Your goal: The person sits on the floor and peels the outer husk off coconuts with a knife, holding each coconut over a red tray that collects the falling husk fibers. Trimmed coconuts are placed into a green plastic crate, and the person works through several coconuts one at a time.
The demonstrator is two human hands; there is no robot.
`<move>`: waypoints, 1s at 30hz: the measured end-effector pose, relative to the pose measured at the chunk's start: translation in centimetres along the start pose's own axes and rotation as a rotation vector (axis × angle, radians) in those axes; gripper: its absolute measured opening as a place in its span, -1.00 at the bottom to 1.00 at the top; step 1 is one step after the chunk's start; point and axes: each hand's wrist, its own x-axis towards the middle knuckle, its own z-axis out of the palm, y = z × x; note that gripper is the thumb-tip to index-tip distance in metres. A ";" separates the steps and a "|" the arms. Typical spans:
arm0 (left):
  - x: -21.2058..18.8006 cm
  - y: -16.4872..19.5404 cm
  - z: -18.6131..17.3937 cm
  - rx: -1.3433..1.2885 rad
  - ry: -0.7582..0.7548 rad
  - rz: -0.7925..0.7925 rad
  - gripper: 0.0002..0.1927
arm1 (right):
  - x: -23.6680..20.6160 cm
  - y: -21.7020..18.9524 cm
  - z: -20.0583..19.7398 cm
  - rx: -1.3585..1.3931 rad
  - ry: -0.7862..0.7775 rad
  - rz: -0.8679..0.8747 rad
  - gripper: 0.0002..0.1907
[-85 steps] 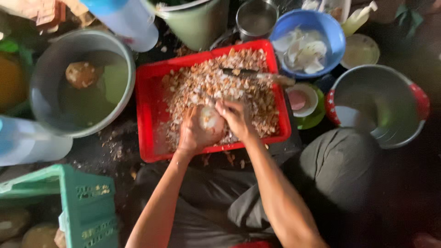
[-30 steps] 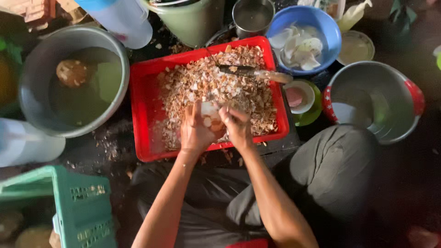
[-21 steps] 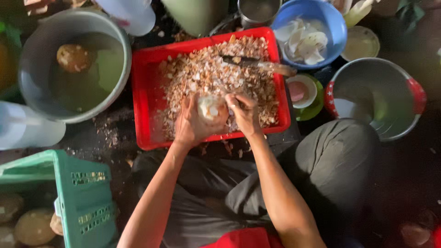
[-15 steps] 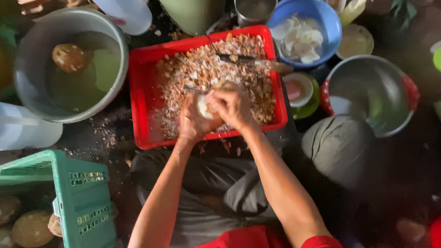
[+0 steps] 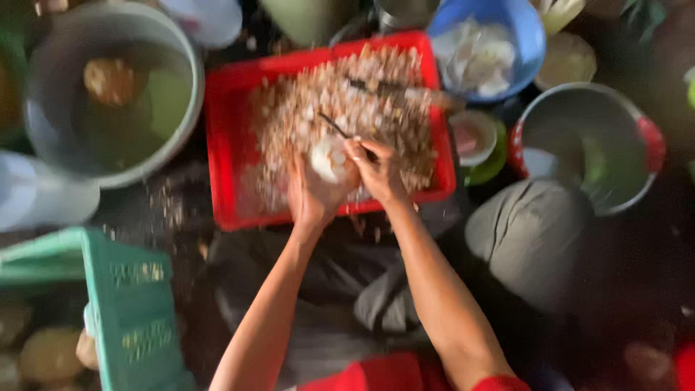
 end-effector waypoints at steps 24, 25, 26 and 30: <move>1.3 -1.6 -0.8 -0.333 -0.113 0.125 -0.12 | 0.5 -2.8 0.4 -0.270 0.077 -0.405 -0.84; 1.4 -1.5 -0.8 -0.228 -0.096 0.114 -0.10 | 0.6 -2.1 0.6 -0.289 0.131 -0.435 -0.83; 1.5 -1.4 -0.7 -0.232 -0.080 0.125 -0.08 | 1.1 -1.0 0.6 -0.143 0.076 -0.267 -0.83; 2.5 -1.1 -1.0 -0.306 -0.162 0.111 -0.06 | 1.2 4.4 0.5 0.161 0.073 0.133 -0.80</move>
